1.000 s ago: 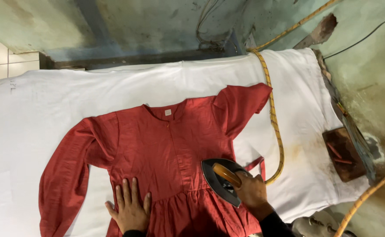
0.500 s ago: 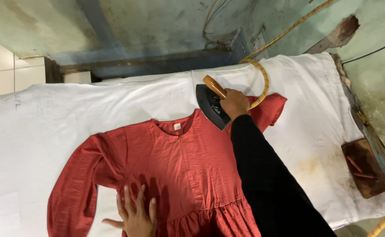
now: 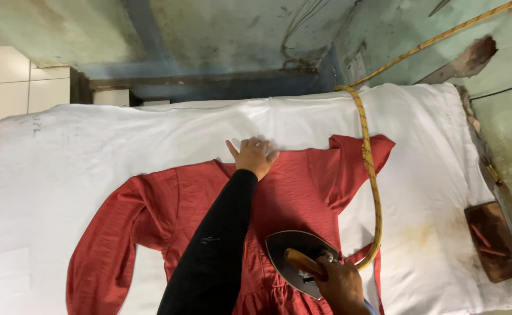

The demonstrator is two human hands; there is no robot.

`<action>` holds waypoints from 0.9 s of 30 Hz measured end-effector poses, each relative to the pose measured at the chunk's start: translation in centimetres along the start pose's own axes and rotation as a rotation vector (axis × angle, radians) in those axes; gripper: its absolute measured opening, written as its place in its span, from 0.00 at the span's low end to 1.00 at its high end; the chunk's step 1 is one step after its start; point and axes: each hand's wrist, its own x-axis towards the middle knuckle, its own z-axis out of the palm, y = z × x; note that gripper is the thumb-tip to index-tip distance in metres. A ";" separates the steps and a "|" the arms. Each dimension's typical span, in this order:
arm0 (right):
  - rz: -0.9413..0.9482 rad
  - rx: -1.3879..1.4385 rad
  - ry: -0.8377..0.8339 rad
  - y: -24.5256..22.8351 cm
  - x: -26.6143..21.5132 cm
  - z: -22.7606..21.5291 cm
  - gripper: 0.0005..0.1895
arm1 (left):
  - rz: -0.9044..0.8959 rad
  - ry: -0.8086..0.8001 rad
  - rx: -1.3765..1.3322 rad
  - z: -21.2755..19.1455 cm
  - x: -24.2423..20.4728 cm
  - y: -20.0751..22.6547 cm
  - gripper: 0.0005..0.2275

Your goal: The person irons a red dress and its detachable belt on a padded surface using an iron.

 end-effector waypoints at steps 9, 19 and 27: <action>0.313 0.125 -0.315 -5.4 13.9 -5.0 0.16 | 0.032 -0.146 0.056 -2.0 2.0 -0.8 0.12; 0.188 0.162 -0.323 -8.7 27.1 -8.1 0.14 | -0.329 -0.068 0.201 -12.3 -6.2 -11.0 0.13; 0.074 0.046 -0.432 -10.7 23.2 -10.5 0.13 | -0.153 0.079 -0.027 -7.5 -5.2 -12.2 0.13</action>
